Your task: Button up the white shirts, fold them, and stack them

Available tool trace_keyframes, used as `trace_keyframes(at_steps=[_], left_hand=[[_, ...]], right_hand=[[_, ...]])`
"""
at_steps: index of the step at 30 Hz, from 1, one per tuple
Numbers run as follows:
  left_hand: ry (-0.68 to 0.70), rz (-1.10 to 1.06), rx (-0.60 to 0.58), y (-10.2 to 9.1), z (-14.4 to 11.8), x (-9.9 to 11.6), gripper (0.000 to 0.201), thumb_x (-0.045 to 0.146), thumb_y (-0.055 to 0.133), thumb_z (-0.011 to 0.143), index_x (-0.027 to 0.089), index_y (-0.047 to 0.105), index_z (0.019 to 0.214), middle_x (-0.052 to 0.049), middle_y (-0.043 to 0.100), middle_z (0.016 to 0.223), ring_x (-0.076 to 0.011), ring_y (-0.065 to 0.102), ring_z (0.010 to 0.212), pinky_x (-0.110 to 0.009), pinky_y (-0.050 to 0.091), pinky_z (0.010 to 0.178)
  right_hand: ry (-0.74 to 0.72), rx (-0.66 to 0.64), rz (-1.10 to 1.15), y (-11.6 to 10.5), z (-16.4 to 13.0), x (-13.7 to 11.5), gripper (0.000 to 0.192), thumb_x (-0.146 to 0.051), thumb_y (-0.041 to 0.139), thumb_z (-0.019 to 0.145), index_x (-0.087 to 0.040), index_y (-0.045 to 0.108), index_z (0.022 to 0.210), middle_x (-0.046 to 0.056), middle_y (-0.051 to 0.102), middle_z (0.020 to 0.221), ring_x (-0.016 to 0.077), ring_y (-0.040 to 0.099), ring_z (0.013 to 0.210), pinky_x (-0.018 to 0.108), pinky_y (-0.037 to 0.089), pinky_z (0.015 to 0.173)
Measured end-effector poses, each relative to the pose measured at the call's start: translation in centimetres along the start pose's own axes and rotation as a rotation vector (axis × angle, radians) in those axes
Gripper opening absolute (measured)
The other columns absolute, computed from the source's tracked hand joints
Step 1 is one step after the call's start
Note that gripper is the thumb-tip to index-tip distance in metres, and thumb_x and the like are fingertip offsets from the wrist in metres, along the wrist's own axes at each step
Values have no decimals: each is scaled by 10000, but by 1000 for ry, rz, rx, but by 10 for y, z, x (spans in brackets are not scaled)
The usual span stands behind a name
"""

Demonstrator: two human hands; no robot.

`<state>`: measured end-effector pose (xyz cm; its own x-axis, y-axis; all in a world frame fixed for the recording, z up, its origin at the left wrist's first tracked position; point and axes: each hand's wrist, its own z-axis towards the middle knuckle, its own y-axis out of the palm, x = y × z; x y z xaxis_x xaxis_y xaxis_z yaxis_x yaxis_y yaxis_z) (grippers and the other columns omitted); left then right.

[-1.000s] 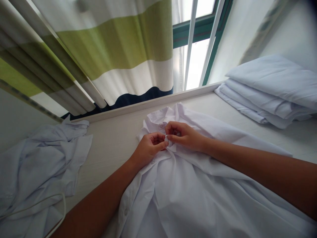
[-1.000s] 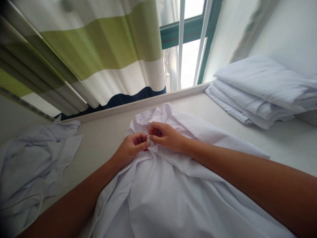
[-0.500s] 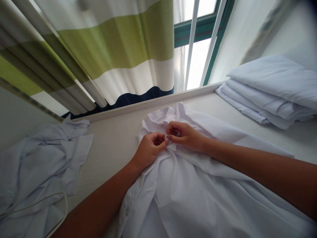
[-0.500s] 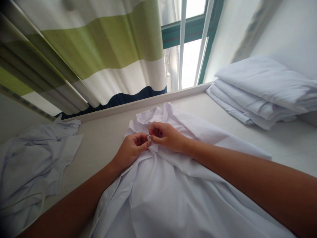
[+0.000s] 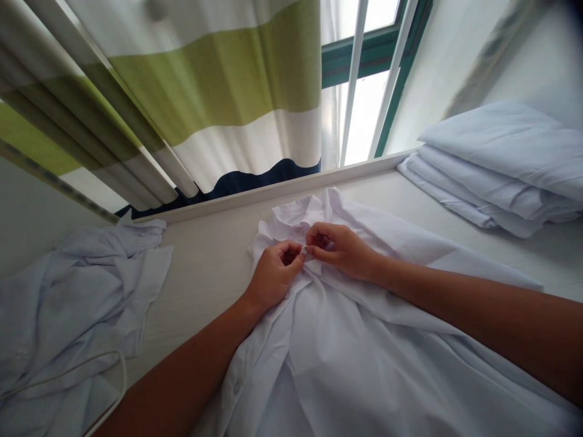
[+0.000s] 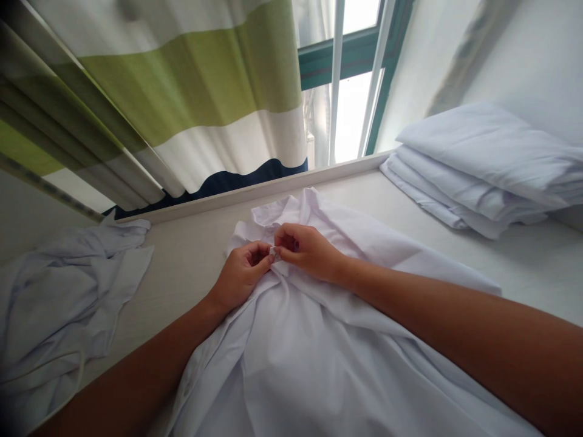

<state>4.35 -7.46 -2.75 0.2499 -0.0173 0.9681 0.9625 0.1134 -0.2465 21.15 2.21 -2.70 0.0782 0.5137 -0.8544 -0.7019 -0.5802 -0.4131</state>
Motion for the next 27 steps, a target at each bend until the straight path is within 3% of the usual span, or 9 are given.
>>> trace_keyframes(at_steps=[4,10,19,27], left_hand=[[22,7,97,3,-2,3,170,330,697,860,164,665,872,-15,675,858,-145,612,786,-256,478,742],[1,-37,115,3,-3,2,220,373,727,831,158,698,869,-31,695,851,-158,619,770,-258,482,716],[1,-75,-8,-3,3,0,209,360,666,881,153,672,907,-3,641,822,-124,549,728,-224,436,682],[-138,-233,-103,-7,7,11,236,375,756,787,151,694,826,12,612,751,-106,506,664,-224,414,663]], right_hand=[[10,38,27,0,1,-1,60,-234,637,848,-195,593,832,-18,581,751,134,499,678,265,395,618],[52,10,111,0,1,2,124,-305,642,870,-196,586,848,-18,559,750,139,479,676,273,381,617],[36,-55,168,-2,2,1,198,-370,657,888,-184,601,849,-18,567,758,137,494,692,267,378,623],[-26,-26,196,-3,1,0,154,-339,655,888,-193,608,872,1,606,813,150,531,739,273,420,669]])
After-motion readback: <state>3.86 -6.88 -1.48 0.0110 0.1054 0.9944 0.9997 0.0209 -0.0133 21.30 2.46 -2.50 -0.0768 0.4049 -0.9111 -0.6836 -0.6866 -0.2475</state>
